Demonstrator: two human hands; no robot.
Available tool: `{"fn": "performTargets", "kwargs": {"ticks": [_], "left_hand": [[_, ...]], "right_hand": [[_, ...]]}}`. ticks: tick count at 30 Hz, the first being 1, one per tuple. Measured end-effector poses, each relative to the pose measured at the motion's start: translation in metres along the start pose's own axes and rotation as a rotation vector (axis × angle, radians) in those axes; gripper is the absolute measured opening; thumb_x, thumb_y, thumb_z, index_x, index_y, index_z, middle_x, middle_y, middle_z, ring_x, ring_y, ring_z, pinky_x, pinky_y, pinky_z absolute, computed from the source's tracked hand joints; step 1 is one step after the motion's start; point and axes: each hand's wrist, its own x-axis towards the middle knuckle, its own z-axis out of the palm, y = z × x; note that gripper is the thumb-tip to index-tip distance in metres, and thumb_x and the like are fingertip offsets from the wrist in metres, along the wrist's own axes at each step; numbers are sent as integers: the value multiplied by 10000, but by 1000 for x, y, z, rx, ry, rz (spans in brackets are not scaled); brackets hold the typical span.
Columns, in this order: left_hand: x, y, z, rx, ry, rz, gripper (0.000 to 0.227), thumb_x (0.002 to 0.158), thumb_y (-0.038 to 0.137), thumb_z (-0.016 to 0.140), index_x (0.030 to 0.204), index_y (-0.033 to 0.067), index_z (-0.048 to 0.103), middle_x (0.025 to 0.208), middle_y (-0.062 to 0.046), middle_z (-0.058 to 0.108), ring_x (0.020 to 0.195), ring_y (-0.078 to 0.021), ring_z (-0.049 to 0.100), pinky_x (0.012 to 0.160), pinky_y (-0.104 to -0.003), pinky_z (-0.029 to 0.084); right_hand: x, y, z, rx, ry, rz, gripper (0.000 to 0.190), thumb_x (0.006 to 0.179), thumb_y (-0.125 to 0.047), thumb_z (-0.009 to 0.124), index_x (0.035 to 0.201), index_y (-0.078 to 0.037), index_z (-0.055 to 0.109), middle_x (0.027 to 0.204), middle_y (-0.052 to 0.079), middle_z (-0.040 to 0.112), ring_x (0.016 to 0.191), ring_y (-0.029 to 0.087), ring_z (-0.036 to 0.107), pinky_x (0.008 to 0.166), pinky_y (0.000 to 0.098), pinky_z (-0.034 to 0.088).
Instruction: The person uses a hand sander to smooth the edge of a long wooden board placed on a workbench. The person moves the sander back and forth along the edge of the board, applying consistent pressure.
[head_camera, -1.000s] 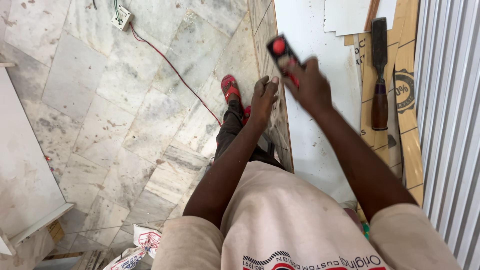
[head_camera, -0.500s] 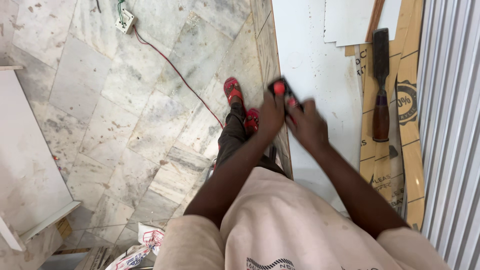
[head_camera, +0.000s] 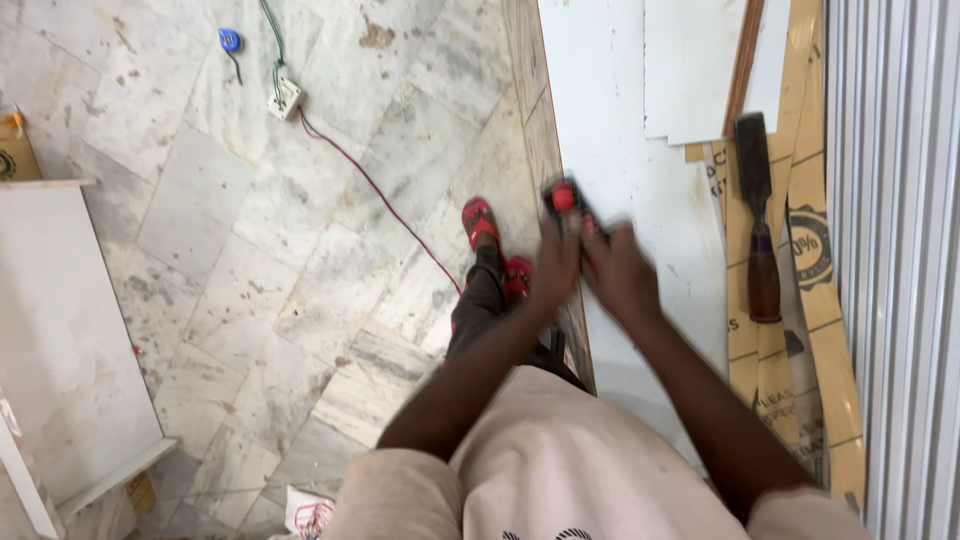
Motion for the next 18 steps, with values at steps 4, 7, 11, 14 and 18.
{"fn": "performTargets", "kwargs": {"ticks": [4, 7, 11, 14, 18], "left_hand": [[-63, -16, 9, -70, -30, 193, 473, 1124, 286, 426, 1460, -42, 368, 1172, -226, 633, 1054, -339, 624, 913, -424, 484], [-37, -11, 8, -143, -49, 127, 484, 1099, 267, 412, 1465, -46, 362, 1082, -197, 667, 959, -300, 643, 849, -394, 513], [45, 18, -1, -198, -45, 293, 460, 1128, 247, 412, 1479, -43, 348, 1153, -181, 664, 1016, -262, 645, 898, -383, 528], [114, 48, -8, -234, -30, 321, 458, 1122, 242, 425, 1487, -28, 368, 1142, -186, 683, 1006, -254, 674, 886, -388, 549], [202, 95, -19, -211, -4, 271, 519, 1093, 266, 423, 1531, 11, 311, 1114, -194, 702, 982, -259, 684, 864, -383, 546]], "right_hand": [[-60, 10, 18, -23, 42, 3, 400, 841, -187, 738, 1236, -194, 679, 1056, 157, 549, 868, 354, 661, 701, 470, 561], [-40, 11, 24, -2, 55, 30, 390, 839, -152, 740, 1224, -187, 680, 1077, 142, 549, 881, 354, 663, 713, 473, 563], [38, -2, 6, -6, 95, 15, 400, 842, -136, 743, 1232, -201, 682, 1070, 157, 530, 874, 364, 659, 715, 480, 561], [110, -14, -13, 0, 112, 2, 382, 838, -141, 755, 1208, -193, 677, 1078, 157, 527, 877, 370, 658, 727, 488, 558], [202, -28, -32, -22, 125, 13, 314, 880, -159, 758, 1181, -174, 673, 1101, 152, 528, 880, 362, 666, 738, 489, 562]]}}
